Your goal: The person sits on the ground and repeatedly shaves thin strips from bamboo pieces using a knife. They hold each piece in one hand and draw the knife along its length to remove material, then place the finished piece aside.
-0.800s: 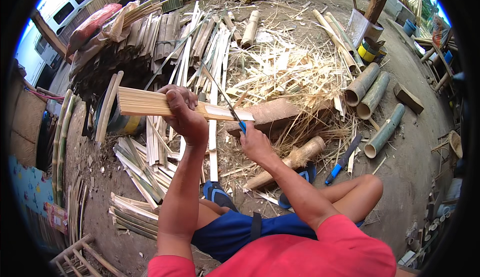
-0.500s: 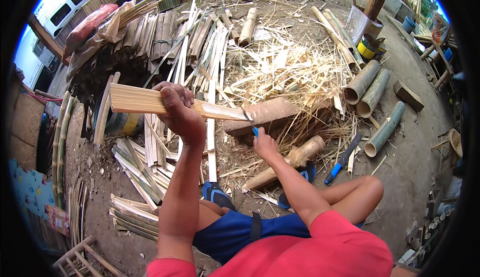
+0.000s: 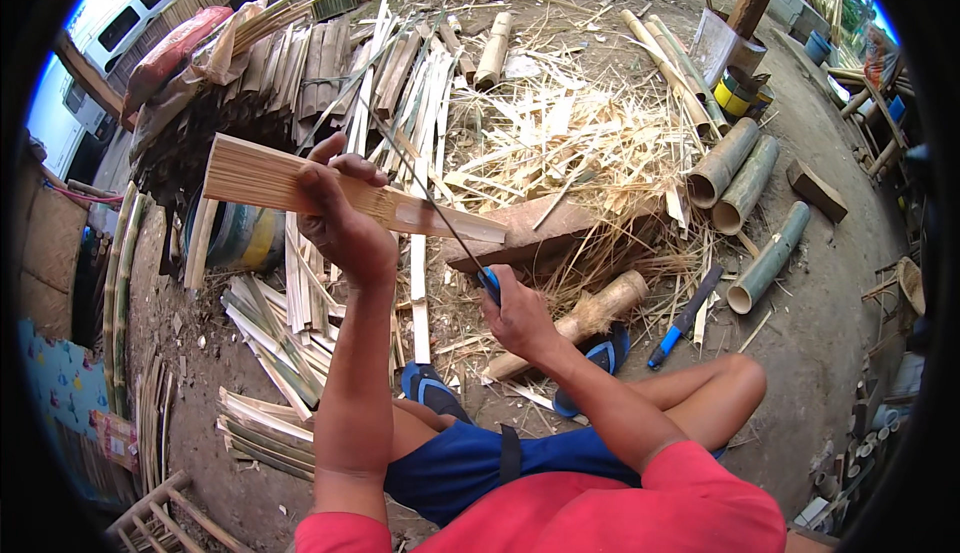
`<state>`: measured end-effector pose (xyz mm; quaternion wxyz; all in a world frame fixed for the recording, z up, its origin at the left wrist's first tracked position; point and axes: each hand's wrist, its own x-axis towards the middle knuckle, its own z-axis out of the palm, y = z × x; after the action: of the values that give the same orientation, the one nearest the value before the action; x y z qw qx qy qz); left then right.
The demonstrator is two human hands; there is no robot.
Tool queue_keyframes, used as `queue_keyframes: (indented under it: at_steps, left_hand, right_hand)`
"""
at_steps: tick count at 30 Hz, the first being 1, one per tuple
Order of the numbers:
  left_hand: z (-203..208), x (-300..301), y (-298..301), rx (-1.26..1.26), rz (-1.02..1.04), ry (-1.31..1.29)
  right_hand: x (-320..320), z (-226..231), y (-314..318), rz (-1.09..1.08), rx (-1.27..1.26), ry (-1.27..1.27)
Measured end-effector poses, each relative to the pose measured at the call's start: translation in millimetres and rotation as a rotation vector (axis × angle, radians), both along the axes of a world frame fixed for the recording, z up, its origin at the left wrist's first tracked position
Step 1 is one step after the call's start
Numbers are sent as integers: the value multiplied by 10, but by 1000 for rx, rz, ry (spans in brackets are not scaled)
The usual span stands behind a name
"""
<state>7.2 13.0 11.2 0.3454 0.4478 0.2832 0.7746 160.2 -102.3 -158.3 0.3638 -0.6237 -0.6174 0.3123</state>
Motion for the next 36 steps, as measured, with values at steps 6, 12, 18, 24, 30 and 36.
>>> queue_keyframes:
  at_steps: [6, 12, 18, 24, 30, 36]
  left_hand:
    - [12, -44, 45, -9, -73, 64]
    - [-18, -212, 75, 7, -486, 122]
    - [-78, -243, 48, -10, -515, 91]
    - [-63, -284, 76, 1, -450, 83]
    - [-83, -309, 49, 4, -429, 69]
    - [-73, -190, 45, 122, -301, 51]
  right_hand:
    - [497, -870, 328, -198, -371, -167]
    - [370, 241, -120, 59, -68, -1]
    - [326, -305, -81, -90, -141, -92]
    - [447, -508, 94, -83, -223, -155]
    - [134, -600, -231, -85, 10, -35]
    - [544, -841, 80, -191, -455, -271]
